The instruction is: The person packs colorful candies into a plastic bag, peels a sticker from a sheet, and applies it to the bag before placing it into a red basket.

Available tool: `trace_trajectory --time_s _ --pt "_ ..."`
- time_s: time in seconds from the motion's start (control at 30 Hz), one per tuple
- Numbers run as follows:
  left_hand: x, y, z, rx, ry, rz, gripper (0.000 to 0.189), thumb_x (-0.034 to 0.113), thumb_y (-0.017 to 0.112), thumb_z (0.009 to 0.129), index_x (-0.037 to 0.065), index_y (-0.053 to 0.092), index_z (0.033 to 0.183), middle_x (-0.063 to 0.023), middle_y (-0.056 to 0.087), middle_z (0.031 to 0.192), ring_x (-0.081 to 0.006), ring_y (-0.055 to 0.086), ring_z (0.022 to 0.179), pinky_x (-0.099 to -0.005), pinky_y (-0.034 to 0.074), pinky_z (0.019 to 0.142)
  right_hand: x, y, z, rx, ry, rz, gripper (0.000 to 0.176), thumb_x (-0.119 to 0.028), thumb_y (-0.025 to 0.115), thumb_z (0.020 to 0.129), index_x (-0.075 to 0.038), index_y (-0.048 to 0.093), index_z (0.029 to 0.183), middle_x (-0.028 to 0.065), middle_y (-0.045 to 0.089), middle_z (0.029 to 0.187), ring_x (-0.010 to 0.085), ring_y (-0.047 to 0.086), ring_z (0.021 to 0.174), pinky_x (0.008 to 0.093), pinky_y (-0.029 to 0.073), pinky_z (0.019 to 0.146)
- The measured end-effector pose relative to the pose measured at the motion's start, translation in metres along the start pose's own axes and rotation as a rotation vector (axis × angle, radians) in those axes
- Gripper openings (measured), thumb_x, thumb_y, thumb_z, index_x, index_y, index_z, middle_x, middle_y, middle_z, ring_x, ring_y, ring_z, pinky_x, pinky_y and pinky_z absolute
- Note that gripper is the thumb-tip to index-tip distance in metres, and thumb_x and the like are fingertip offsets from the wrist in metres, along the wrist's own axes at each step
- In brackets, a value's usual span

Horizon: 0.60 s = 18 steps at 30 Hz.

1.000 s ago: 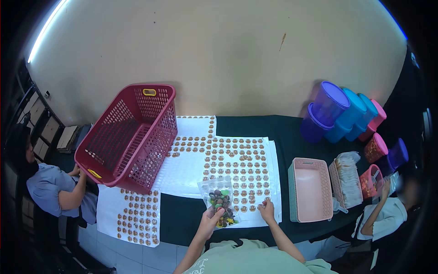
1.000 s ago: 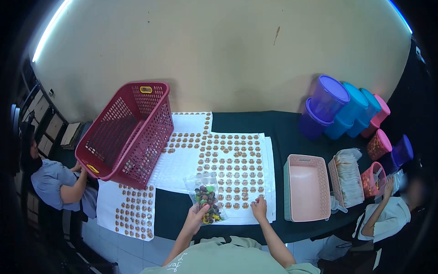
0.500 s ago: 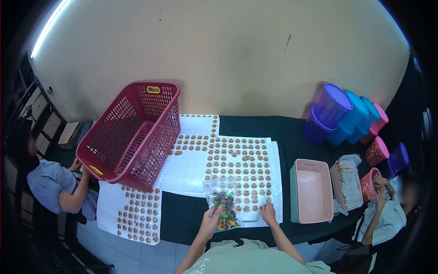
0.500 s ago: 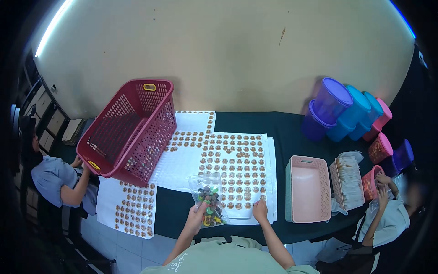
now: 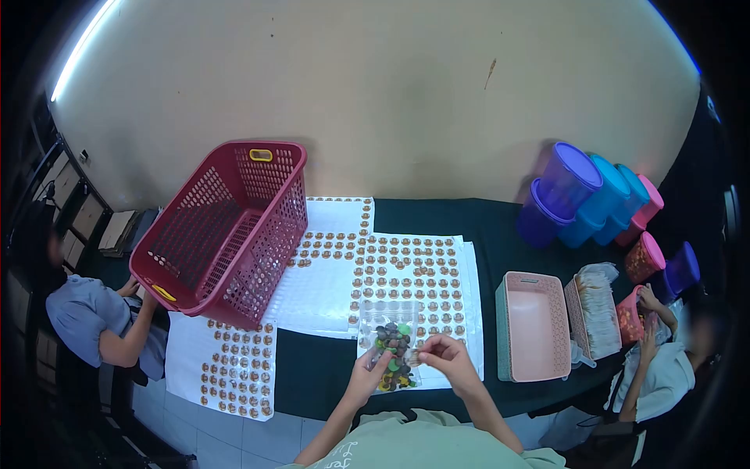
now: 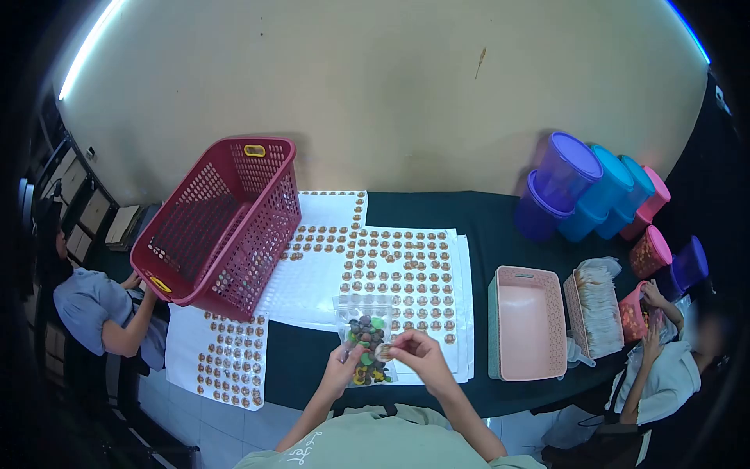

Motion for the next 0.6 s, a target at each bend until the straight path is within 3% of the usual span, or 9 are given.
trace_trajectory --time_s 0.3,0.6 --pt "-0.01 0.001 -0.007 -0.011 -0.03 0.112 0.041 0.03 0.046 0.09 -0.004 0.048 0.111 -0.0068 0.058 0.093 -0.0083 0.053 0.083 -0.0213 0.044 0.071 0.01 0.014 -0.004 0.089 -0.085 -0.116 0.021 -0.003 0.065 0.074 -0.002 0.05 0.088 0.0025 0.055 0.077 0.0065 0.052 0.071 0.0187 0.042 0.065" --pt "0.002 0.007 -0.011 -0.033 0.019 0.148 0.037 0.026 0.048 0.089 -0.002 0.048 0.113 -0.0071 0.058 0.095 -0.0088 0.055 0.082 -0.0221 0.046 0.07 0.007 0.014 -0.003 0.021 -0.081 -0.171 0.025 0.0 0.065 0.073 -0.004 0.045 0.088 0.0026 0.054 0.075 0.0072 0.051 0.07 0.0189 0.042 0.062"
Point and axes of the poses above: each hand's wrist, its own z-axis towards the middle knuckle, its own y-axis out of the palm, x = y × z, the point moved 7 cm from there along z, towards the middle knuckle
